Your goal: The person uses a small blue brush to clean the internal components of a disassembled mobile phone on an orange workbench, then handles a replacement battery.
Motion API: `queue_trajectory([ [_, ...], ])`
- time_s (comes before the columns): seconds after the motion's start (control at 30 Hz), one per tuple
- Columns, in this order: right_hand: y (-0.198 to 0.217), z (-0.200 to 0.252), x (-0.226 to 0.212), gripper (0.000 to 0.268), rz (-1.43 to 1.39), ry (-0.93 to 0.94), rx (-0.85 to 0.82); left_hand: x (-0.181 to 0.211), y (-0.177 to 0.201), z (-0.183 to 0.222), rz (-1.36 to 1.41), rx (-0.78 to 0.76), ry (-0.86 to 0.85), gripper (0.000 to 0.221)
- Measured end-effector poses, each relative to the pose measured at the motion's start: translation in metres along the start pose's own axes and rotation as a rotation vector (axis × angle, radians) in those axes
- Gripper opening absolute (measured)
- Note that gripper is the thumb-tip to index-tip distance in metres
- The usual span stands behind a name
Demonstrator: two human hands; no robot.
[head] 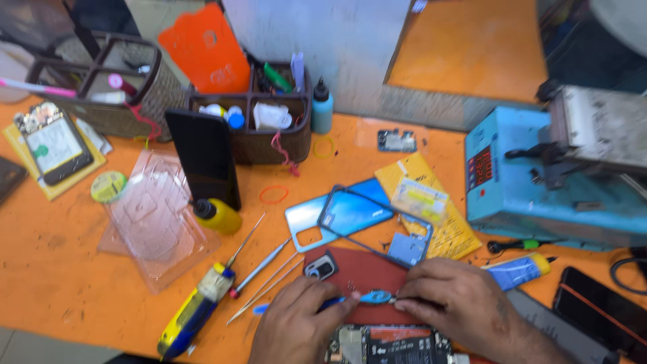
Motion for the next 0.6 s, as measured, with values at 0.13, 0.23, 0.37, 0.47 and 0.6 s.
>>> queue_trajectory([
  [0.13,-0.001,0.004,0.006,0.016,-0.060,-0.009,-0.028,-0.007,-0.013,0.006,-0.038,0.046,-0.043,0.028],
  [0.23,-0.003,0.005,0.009,0.018,-0.049,-0.008,-0.043,-0.009,-0.017,0.011,-0.059,0.106,-0.112,0.030],
  [0.37,-0.004,0.006,0.012,0.019,-0.043,-0.007,-0.051,-0.011,-0.020,0.008,-0.067,0.166,-0.101,0.030],
  [0.47,-0.007,0.008,0.015,0.020,-0.048,-0.031,-0.063,-0.007,-0.022,0.010,-0.110,0.173,-0.144,0.028],
  [0.6,-0.008,0.010,0.017,0.022,-0.037,-0.040,-0.075,-0.006,-0.020,0.010,-0.116,0.200,-0.262,0.037],
])
Point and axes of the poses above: each hand's wrist, its own z-axis away from the middle knuckle, its own y-axis out of the back of the hand, x = y × z, the point moved 7 cm from there along -z, towards the middle knuckle, and after that the axes turned 13 degrees about x, right-handed, at the moved point
